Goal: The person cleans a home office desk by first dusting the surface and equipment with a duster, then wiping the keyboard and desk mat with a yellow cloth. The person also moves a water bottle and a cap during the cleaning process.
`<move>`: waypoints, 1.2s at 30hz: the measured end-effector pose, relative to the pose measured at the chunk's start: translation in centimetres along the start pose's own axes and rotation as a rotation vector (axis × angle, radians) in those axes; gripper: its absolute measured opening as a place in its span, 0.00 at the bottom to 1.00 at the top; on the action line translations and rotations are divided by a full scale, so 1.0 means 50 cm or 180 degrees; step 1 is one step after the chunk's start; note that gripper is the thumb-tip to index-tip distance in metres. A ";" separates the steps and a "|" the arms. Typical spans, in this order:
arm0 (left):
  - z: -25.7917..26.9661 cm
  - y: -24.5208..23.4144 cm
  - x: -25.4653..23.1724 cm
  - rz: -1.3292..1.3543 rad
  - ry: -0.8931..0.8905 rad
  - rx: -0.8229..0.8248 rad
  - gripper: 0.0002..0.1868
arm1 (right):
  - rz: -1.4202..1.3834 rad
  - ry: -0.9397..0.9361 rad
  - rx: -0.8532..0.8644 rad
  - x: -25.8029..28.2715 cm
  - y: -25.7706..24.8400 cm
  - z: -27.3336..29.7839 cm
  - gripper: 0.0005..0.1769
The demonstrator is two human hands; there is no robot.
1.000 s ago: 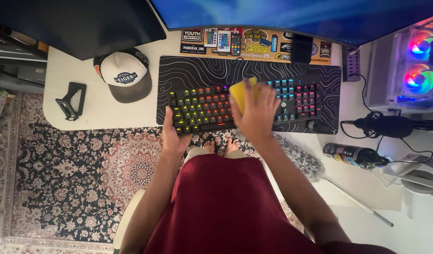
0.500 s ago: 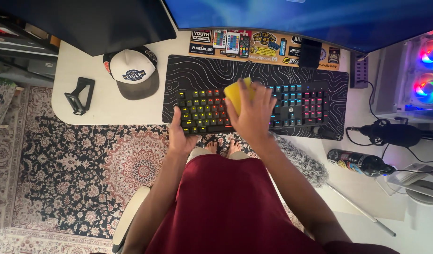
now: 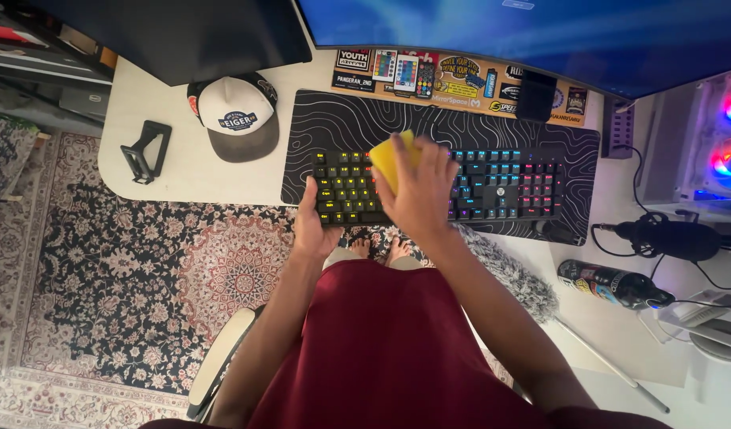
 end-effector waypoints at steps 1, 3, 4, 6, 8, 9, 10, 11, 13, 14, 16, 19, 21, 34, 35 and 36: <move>-0.001 0.000 0.000 0.0015 0.0002 0.0009 0.30 | 0.0035 -0.0099 0.0008 0.011 0.002 0.002 0.34; -0.002 -0.007 0.008 0.0044 -0.0005 0.0009 0.29 | 0.0077 -0.0201 0.0032 0.031 -0.001 0.014 0.35; -0.005 -0.010 0.009 0.0081 0.0023 0.0070 0.29 | 0.0023 -0.0274 0.0092 0.046 -0.001 0.019 0.35; -0.007 -0.013 0.009 0.0120 0.0056 0.0124 0.29 | -0.0037 -0.0352 0.0156 0.067 -0.004 0.023 0.35; -0.005 -0.011 0.009 0.0185 0.0069 0.0165 0.27 | -0.0195 -0.0401 0.0264 0.083 -0.006 0.020 0.35; -0.005 -0.011 0.008 0.0187 0.0065 0.0159 0.27 | -0.0197 -0.0398 0.0271 0.082 -0.003 0.012 0.35; -0.005 -0.012 0.009 0.0182 0.0056 0.0125 0.27 | -0.0212 -0.0394 0.0255 0.082 -0.002 0.004 0.34; -0.004 -0.012 0.009 0.0178 0.0047 0.0090 0.26 | -0.0227 -0.0390 0.0240 0.081 -0.001 -0.005 0.34; -0.003 -0.012 0.008 0.0161 0.0036 0.0078 0.25 | -0.0216 -0.0385 0.0195 0.082 0.010 -0.025 0.34; -0.003 -0.011 0.009 0.0148 0.0021 0.0068 0.25 | -0.0200 -0.0381 0.0153 0.081 0.014 -0.035 0.35; -0.005 -0.014 0.010 0.0151 0.0040 0.0111 0.24 | -0.0208 -0.0408 0.0175 0.090 0.023 -0.030 0.35; 0.000 0.001 0.007 0.0177 0.0039 0.0150 0.25 | -0.0256 -0.0463 0.0291 0.111 0.021 -0.012 0.35; 0.002 0.002 0.004 0.0196 0.0041 0.0144 0.26 | -0.0311 -0.0503 0.0378 0.125 0.017 0.003 0.35; -0.015 -0.012 0.015 0.0302 -0.0053 0.0290 0.28 | -0.0294 -0.0476 0.0424 0.122 -0.002 0.051 0.35; -0.016 -0.013 0.016 0.0300 -0.0071 0.0320 0.29 | -0.0348 -0.0476 0.0423 0.125 -0.004 0.063 0.35; -0.018 -0.014 0.018 0.0294 -0.0090 0.0331 0.29 | -0.0332 -0.0460 0.0418 0.121 -0.007 0.067 0.35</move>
Point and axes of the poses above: each hand's wrist, its own z-axis away from the middle knuckle, its own y-axis out of the palm, x = y × z, the point moved 7 cm from there along -z, towards the middle knuckle, and after that the axes turned 6 degrees about -x, right-handed, at the moved point
